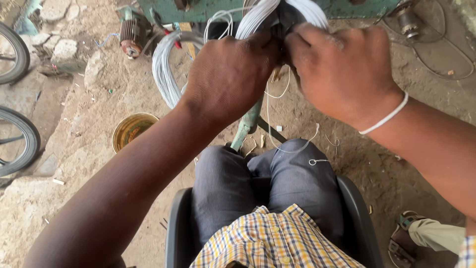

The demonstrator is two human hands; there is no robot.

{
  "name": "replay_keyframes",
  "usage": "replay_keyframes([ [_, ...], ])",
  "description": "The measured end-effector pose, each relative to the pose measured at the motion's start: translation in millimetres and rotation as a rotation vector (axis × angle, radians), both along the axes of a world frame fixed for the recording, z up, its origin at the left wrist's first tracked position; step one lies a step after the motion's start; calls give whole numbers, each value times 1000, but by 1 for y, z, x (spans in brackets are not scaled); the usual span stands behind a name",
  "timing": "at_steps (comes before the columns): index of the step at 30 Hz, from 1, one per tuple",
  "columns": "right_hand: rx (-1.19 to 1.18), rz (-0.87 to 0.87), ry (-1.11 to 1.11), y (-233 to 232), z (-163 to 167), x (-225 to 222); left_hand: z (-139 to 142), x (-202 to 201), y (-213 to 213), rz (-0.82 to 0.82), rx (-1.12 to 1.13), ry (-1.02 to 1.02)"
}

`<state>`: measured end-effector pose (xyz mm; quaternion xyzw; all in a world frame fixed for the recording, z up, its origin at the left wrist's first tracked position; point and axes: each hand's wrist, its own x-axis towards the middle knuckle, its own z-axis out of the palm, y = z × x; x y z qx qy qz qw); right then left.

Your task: The person sits on a chair and winds white wire into loops around their hand and forearm, forming hanks. They gather and align the loops, tie the bundle, and hold up the finished coil while other coils hang nearby.

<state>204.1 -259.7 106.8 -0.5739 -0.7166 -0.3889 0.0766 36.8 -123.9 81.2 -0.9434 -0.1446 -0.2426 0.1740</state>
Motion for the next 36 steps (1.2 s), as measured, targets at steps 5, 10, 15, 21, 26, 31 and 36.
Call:
replay_keyframes([
  [5,70,-90,-103,9,-1,-18,-7,4,-1,-49,91,-125],
  [10,136,109,103,-17,-21,-14,-7,-5,-12,34,65,-116],
  [15,91,303,830,-46,-93,-52,-16,-46,-51,-230,-155,-102],
  [21,-280,262,1373,-71,-97,-88,-23,-75,-57,-362,-463,-52],
  [26,57,89,1262,-44,-94,-58,-24,-58,-42,-545,-1106,-376],
  [31,104,290,1023,-36,-91,-53,-17,-42,-32,-285,-671,17],
  [36,-85,236,740,-32,-75,-52,-8,-49,-29,-459,-934,-288],
])
